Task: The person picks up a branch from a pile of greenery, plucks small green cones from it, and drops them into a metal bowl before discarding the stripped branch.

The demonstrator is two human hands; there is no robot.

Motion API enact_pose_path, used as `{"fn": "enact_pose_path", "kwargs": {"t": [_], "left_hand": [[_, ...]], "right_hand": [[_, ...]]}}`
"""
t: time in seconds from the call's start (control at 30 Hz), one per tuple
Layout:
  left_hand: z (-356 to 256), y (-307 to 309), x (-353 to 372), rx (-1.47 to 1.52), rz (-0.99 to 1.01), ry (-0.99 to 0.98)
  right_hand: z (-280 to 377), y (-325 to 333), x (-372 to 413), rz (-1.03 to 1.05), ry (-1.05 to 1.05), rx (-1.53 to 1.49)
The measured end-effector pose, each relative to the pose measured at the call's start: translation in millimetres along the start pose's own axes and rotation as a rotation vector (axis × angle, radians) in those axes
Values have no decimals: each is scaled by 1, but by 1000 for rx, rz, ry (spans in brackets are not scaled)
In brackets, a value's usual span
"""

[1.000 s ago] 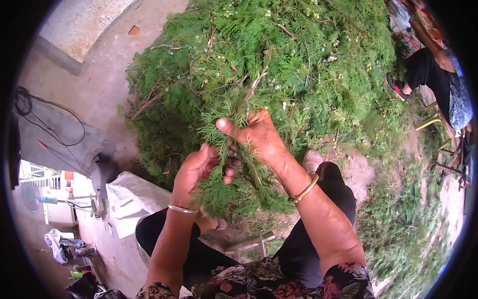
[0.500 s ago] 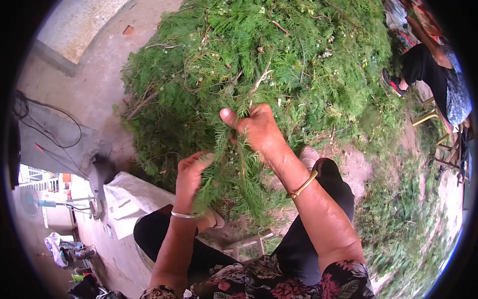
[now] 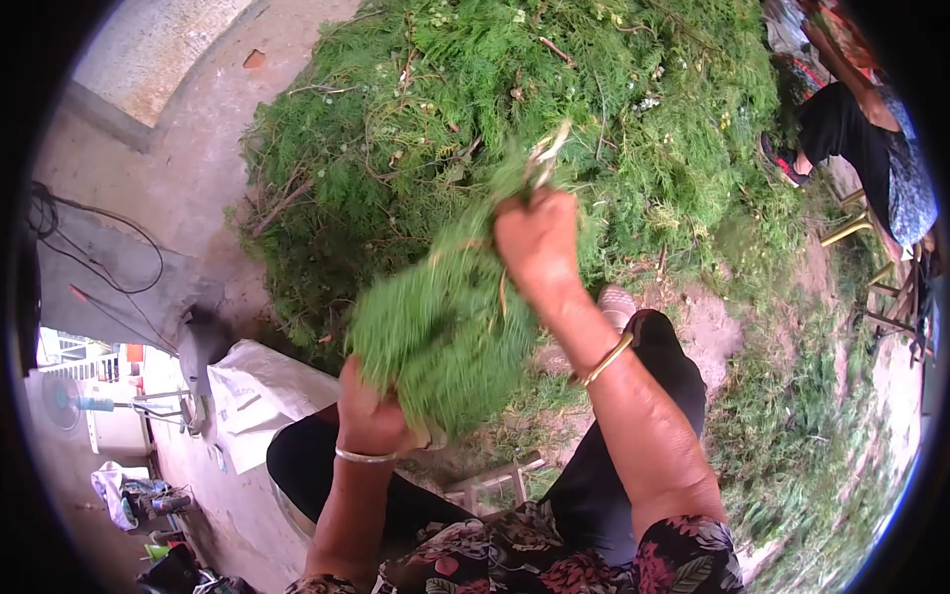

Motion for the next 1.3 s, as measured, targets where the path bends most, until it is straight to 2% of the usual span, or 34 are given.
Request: {"fn": "enact_pose_path", "kwargs": {"t": [0.03, 0.07, 0.13, 0.23, 0.3, 0.4, 0.47, 0.53, 0.6, 0.63, 0.73, 0.8, 0.87, 0.9, 0.93, 0.97, 1.0, 1.07, 1.13, 1.17, 1.2, 1.27, 1.3], "left_hand": [[43, 7, 23, 584, -295, 411], [69, -12, 54, 1168, -585, 821], [69, -5, 60, 1114, -559, 798], [75, 8, 63, 1038, -657, 752], [54, 8, 45, 1206, -631, 658], [45, 22, 45, 1226, -554, 676], [48, 66, 54, 1004, -631, 622], [51, 123, 77, 740, -742, 585], [53, 180, 115, 429, -859, 660], [50, 207, 136, 266, -922, 691], [38, 273, 192, -162, -944, 732], [47, 312, 251, -394, -946, 821], [68, 332, 309, -501, -806, 1025], [62, 338, 311, -986, -455, 1075], [62, 333, 301, -1443, -58, 1064], [50, 319, 282, -1454, -145, 999], [48, 307, 263, -1448, -144, 998], [33, 264, 181, -882, -419, 717], [10, 192, 99, -488, -465, 554], [16, 146, 64, -128, -337, 514], [15, 103, 38, -25, -216, 466], [2, 19, -6, -34, 25, 225], [-11, -13, -25, 43, 18, 217]], "right_hand": [[8, 15, -4, -120, 5, 45], [7, 17, -6, -126, 9, 42], [0, 28, -8, -229, -5, 24], [2, 29, -5, -240, -38, 14], [1, 31, -3, -253, -43, -25], [-6, 22, -6, -156, -106, -140], [-6, 11, -3, -16, -175, -231], [-4, 9, -3, -19, -151, -197], [-14, -2, -11, 77, -149, -429], [-15, -5, -12, 109, -154, -445], [-1, -12, 10, 206, -269, -611], [-4, -15, 4, 278, -239, -575], [-3, -16, 6, 318, -260, -585], [-5, -16, 6, 315, -258, -586], [-6, -20, 7, 343, -256, -703], [-5, -24, 8, 371, -252, -817], [-3, -26, 9, 367, -250, -813], [-6, -30, 13, 324, -329, -822], [-2, -31, 18, 302, -291, -756], [-2, -33, 16, 301, -223, -675], [-4, -35, 13, 294, -156, -594], [-19, -36, 3, 142, -12, -527], [-26, -38, 7, 164, -108, -549]]}}
Point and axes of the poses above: each hand's wrist, its own x-axis away from the middle knuckle, its own y-axis out of the back of the hand, z = x × y, the point moved 10 cm from there along -x, towards the middle knuckle, and after that the axes turned 11 degrees about -y, right-handed, at the moved point
